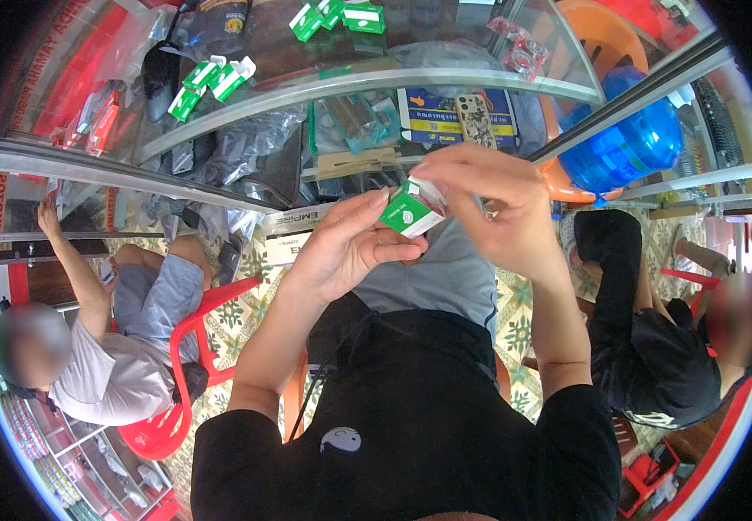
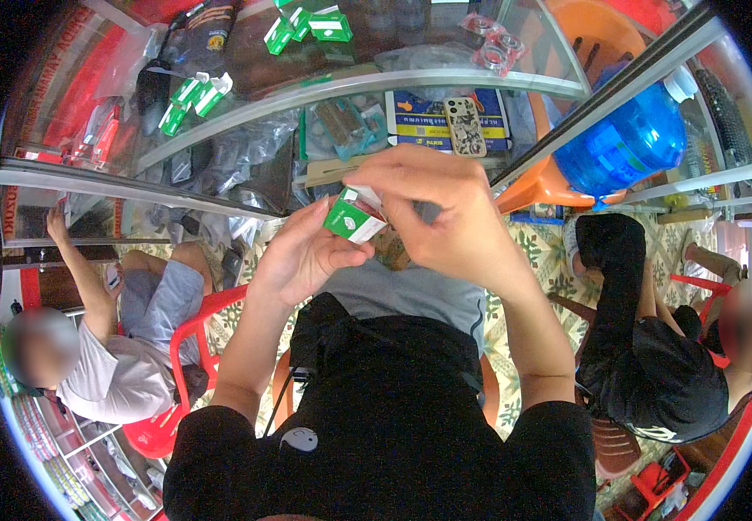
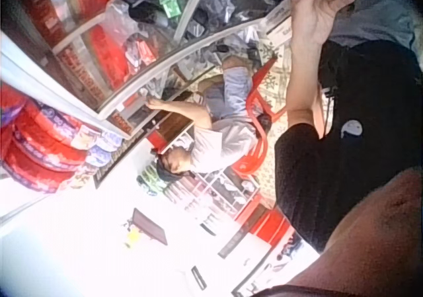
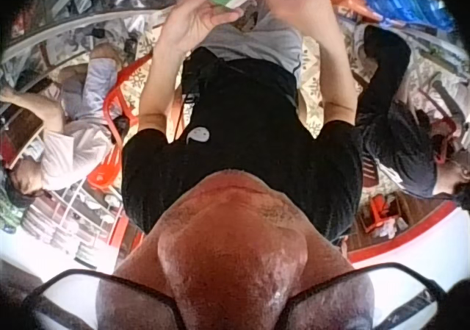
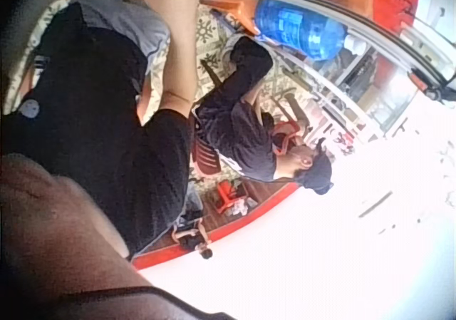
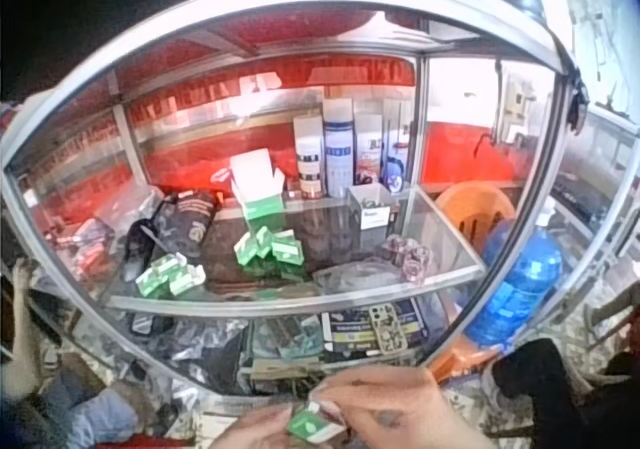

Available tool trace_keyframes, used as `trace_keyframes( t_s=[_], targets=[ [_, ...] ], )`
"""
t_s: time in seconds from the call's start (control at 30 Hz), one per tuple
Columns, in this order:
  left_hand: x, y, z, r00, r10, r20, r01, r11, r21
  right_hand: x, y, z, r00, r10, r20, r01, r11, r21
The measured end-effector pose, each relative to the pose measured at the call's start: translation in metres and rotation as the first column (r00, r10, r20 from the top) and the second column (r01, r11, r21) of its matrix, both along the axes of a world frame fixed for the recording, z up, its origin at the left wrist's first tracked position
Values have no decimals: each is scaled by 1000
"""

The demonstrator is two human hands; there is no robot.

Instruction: The person sits in a shop and repeatedly picks up small green and white boxes from a glass display counter. They open the boxes, remove the contents, and place the empty boxes back on the counter in a pile.

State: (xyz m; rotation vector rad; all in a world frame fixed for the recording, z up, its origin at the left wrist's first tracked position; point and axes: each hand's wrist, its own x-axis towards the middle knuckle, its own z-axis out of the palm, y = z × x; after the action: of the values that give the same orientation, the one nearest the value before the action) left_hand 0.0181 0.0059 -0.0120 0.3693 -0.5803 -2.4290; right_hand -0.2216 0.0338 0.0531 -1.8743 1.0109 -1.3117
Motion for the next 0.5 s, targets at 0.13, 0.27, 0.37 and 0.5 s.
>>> trace_keyframes(
  t_s=[0.13, 0.27, 0.37, 0.5],
  targets=[
    [1, 2, -3, 994, 102, 39, -101, 994, -31, 0, 6, 4, 986, -25, -163, 2, 990, -143],
    [1, 1, 0, 988, 143, 58, -140, 989, -55, -4, 8, 9, 961, -82, -264, 16, 970, -242],
    [0, 1, -1, 986, 154, 55, -151, 987, -61, -7, 5, 9, 948, -122, -295, 34, 957, -287],
    [0, 1, -2, 984, 149, 99, -137, 984, -118, -7, 5, 8, 917, -202, -345, 96, 949, -300]
  ],
)
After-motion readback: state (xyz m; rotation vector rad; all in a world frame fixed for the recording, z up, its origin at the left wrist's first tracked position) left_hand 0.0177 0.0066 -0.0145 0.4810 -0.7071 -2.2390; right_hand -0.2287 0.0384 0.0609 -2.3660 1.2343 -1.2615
